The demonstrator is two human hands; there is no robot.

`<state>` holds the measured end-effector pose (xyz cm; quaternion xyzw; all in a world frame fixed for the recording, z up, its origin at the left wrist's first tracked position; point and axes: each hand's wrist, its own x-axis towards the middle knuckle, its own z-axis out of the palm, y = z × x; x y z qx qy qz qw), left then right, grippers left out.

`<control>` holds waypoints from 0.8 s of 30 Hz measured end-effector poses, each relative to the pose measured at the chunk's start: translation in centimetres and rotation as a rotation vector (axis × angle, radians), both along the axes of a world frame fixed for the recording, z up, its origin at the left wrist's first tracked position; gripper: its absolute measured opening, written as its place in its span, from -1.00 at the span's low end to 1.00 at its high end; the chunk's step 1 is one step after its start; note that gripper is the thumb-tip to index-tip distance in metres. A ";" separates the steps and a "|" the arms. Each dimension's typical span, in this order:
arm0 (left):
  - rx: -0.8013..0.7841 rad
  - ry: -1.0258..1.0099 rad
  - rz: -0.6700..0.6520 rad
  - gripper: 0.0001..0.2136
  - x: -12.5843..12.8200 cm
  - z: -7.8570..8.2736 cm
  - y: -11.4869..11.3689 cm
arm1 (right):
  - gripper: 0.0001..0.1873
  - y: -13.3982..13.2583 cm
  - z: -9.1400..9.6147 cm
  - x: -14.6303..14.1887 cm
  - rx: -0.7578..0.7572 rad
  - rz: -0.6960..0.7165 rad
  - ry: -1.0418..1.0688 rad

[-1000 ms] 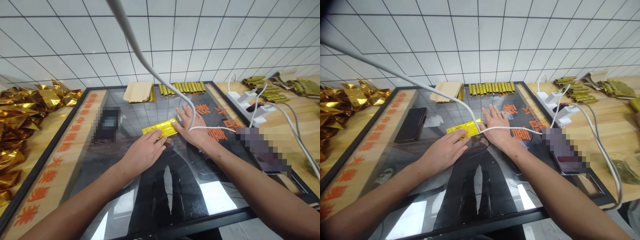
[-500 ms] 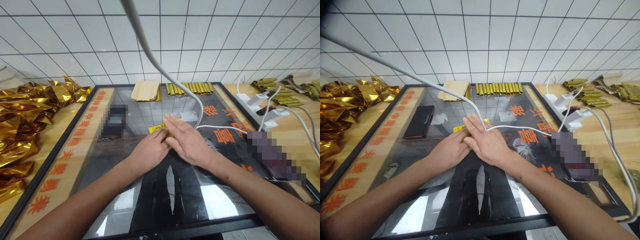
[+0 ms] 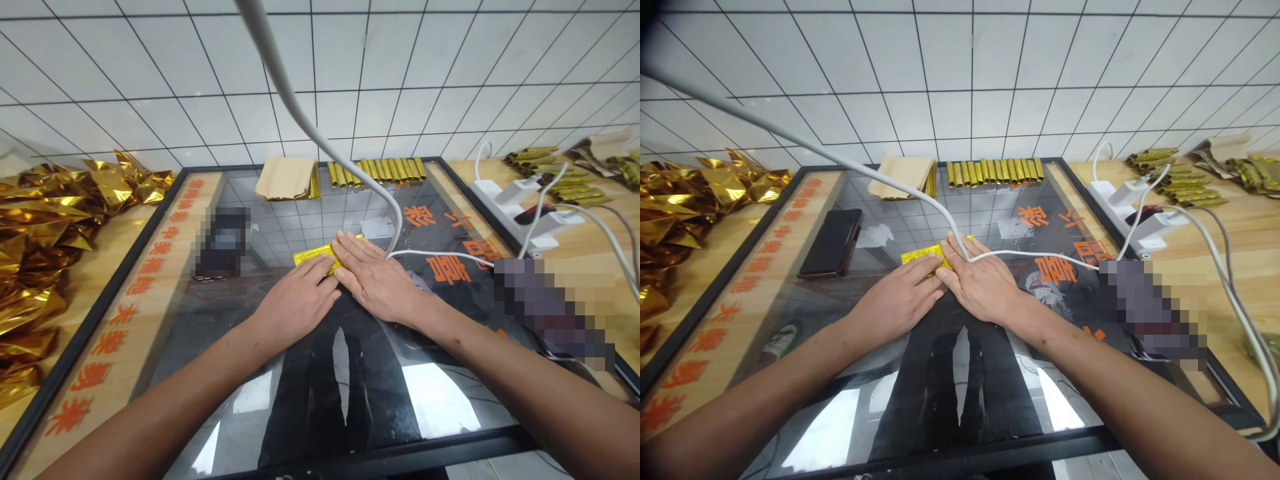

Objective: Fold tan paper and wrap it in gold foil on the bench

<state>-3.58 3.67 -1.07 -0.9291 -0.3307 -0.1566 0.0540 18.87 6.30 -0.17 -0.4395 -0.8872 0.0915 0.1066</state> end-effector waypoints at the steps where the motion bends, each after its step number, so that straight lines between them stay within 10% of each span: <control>1: 0.011 0.008 -0.003 -0.60 0.0 0.1 0.0 | -0.17 0.1 0.0 0.1 0.011 -0.007 -0.020; 24: 0.024 0.013 0.012 -0.60 0.0 0.0 0.0 | -0.20 1.5 -0.8 1.9 0.222 -0.229 0.057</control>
